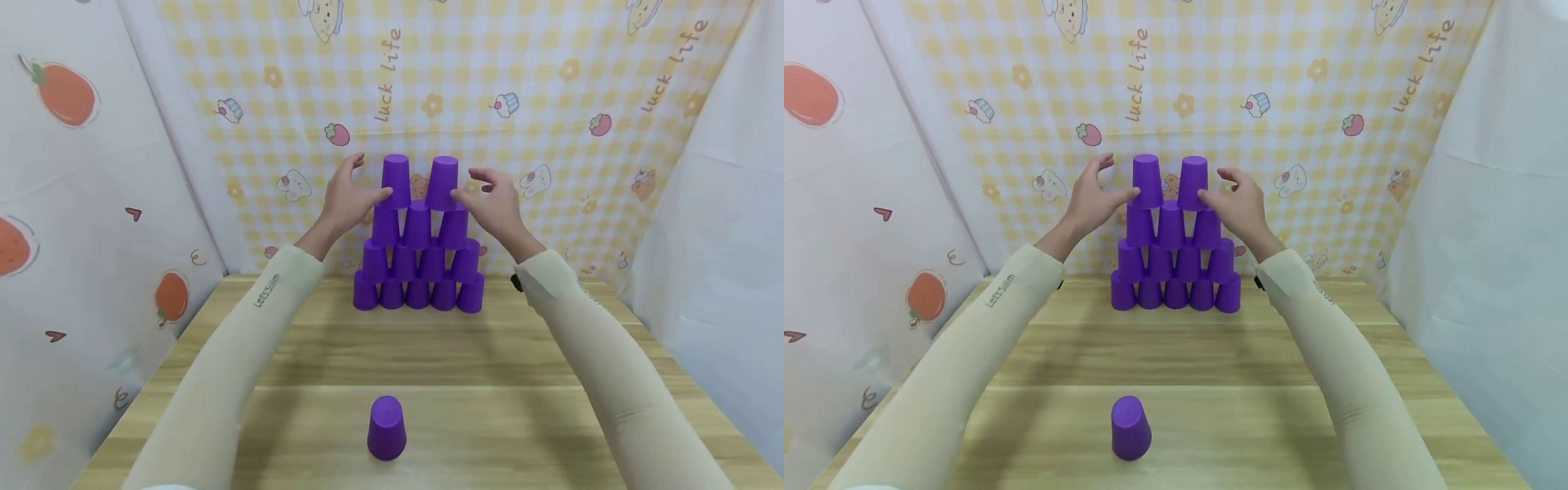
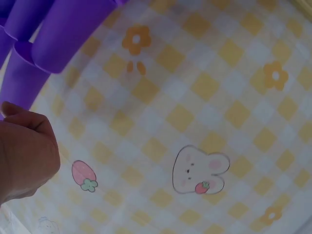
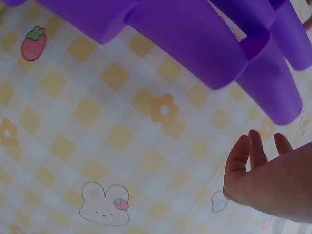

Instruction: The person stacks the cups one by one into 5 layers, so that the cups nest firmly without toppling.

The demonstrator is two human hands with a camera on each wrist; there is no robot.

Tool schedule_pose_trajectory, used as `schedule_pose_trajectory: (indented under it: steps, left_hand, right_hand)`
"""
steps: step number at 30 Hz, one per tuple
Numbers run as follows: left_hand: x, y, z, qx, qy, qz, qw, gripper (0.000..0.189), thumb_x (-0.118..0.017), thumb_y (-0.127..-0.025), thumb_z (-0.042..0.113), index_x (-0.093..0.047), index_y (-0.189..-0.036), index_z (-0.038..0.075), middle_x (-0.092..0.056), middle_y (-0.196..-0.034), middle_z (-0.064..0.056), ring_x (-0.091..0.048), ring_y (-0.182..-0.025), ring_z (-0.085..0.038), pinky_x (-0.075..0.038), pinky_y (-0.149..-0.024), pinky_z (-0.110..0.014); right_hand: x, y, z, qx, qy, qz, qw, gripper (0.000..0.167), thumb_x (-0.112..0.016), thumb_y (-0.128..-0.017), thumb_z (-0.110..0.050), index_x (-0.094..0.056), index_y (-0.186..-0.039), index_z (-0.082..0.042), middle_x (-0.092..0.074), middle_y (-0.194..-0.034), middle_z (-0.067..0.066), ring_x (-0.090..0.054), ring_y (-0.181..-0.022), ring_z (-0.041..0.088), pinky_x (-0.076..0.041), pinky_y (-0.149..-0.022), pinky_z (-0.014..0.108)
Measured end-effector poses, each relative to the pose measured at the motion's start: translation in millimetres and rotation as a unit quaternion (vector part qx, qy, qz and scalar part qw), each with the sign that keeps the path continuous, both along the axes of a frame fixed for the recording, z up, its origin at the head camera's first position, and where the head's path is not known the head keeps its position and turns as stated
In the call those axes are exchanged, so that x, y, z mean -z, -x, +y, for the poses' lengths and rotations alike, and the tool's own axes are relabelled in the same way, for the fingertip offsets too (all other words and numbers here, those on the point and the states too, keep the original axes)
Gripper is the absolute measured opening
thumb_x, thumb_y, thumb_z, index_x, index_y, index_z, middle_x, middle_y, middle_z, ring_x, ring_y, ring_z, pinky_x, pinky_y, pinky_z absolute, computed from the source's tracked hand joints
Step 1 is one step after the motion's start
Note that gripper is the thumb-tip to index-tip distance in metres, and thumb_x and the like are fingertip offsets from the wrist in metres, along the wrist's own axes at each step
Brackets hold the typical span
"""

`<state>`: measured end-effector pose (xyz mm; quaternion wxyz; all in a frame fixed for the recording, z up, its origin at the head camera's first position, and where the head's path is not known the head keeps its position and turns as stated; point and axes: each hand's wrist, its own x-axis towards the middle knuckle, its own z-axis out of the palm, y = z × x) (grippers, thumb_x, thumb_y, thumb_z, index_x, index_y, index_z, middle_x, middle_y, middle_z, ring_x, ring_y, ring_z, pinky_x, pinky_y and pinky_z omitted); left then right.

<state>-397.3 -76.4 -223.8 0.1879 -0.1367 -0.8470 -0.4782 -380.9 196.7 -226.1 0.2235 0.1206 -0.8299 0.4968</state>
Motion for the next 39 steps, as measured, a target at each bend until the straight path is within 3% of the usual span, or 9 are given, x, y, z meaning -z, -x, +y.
schedule_pose_trajectory:
  steps: [5,8,12,15,19,23,29,34,39]
  left_hand:
    - [26.4,-22.9,-4.1,0.031,-0.032,0.013,0.9989,0.081,-0.08,-0.084,0.038,-0.04,-0.149,0.011,-0.042,-0.149,-0.008,-0.048,-0.125,-0.025,-0.042,-0.104,-0.042]
    - [46.3,-40.9,-5.9,0.065,-0.062,-0.005,0.9959,0.08,-0.08,-0.083,0.037,-0.041,-0.148,0.011,-0.044,-0.147,-0.009,-0.056,-0.094,-0.019,-0.051,-0.084,-0.037]
    - [72.2,-71.2,-13.4,0.117,-0.067,-0.018,0.9907,0.077,-0.08,-0.084,0.034,-0.043,-0.146,0.008,-0.049,-0.143,-0.01,-0.04,-0.054,-0.012,-0.042,-0.051,-0.027]
    - [91.3,-94.4,-23.9,0.148,-0.052,-0.036,0.9869,0.068,-0.079,-0.087,0.029,-0.047,-0.144,0.01,-0.053,-0.14,-0.008,-0.038,-0.049,-0.009,-0.037,-0.044,-0.023]
    - [111.3,-116.2,-38.8,0.166,-0.052,-0.062,0.9827,0.059,-0.076,-0.089,0.024,-0.05,-0.141,0.013,-0.054,-0.14,-0.006,-0.049,-0.057,-0.013,-0.041,-0.048,-0.023]
    - [129.3,-127.5,-50.0,0.157,-0.051,-0.075,0.9834,0.057,-0.074,-0.09,0.023,-0.05,-0.141,0.012,-0.054,-0.14,-0.01,-0.061,-0.073,-0.019,-0.047,-0.055,-0.025]
    - [159.9,-136.8,-53.0,0.16,-0.078,-0.101,0.9787,0.06,-0.072,-0.092,0.017,-0.045,-0.145,0.008,-0.048,-0.145,-0.017,-0.064,-0.102,-0.031,-0.057,-0.074,-0.032]
    - [171.9,-140.2,-46.3,0.19,-0.098,-0.12,0.9694,0.063,-0.07,-0.093,0.016,-0.04,-0.149,0.008,-0.041,-0.152,-0.017,-0.056,-0.12,-0.043,-0.057,-0.085,-0.037]
    - [178.2,-145.6,-37.8,0.202,-0.088,-0.125,0.9673,0.067,-0.069,-0.094,0.017,-0.037,-0.151,0.008,-0.038,-0.154,-0.02,-0.052,-0.125,-0.045,-0.054,-0.091,-0.046]
  right_hand:
    - [22.3,-23.4,-4,-0.021,0.014,-0.035,0.9991,0.059,-0.077,-0.086,-0.026,-0.056,-0.136,-0.004,-0.055,-0.141,0.011,-0.047,-0.125,0.039,-0.041,-0.102,0.048]
    - [41.5,-39.6,-6,-0.048,0.03,-0.058,0.9967,0.057,-0.077,-0.086,-0.025,-0.058,-0.134,-0.002,-0.057,-0.138,0.012,-0.049,-0.123,0.039,-0.043,-0.101,0.048]
    - [71.0,-60.2,-8,-0.078,0.024,-0.072,0.9941,0.052,-0.078,-0.086,-0.023,-0.061,-0.131,0.0,-0.061,-0.132,0.016,-0.055,-0.113,0.036,-0.046,-0.096,0.045]
    - [96.1,-76.3,-10,-0.082,0.002,-0.081,0.9933,0.047,-0.078,-0.086,-0.021,-0.064,-0.126,-0.001,-0.065,-0.125,0.015,-0.058,-0.105,0.032,-0.049,-0.089,0.038]
    - [122.8,-97.8,-12,-0.109,-0.011,-0.091,0.9898,0.039,-0.078,-0.086,-0.017,-0.067,-0.119,0.0,-0.069,-0.116,0.014,-0.064,-0.095,0.029,-0.055,-0.078,0.032]
    - [137.1,-120.6,-20,-0.159,-0.011,-0.111,0.981,0.034,-0.078,-0.084,-0.012,-0.069,-0.115,0.0,-0.07,-0.111,0.015,-0.065,-0.087,0.024,-0.056,-0.074,0.03]
    - [157.4,-162.4,-35,-0.249,-0.032,-0.167,0.9535,0.04,-0.079,-0.083,-0.013,-0.067,-0.117,0.004,-0.07,-0.108,0.02,-0.064,-0.082,0.016,-0.055,-0.072,0.026]
    - [167.0,-191.1,-48,-0.312,-0.048,-0.189,0.9297,0.046,-0.081,-0.08,-0.018,-0.066,-0.12,0.001,-0.07,-0.112,0.014,-0.064,-0.089,0.027,-0.054,-0.079,0.033]
    - [177.1,-206.0,-60,-0.324,-0.06,-0.198,0.923,0.05,-0.085,-0.075,-0.019,-0.067,-0.12,-0.007,-0.069,-0.115,0.003,-0.062,-0.093,0.028,-0.052,-0.08,0.035]
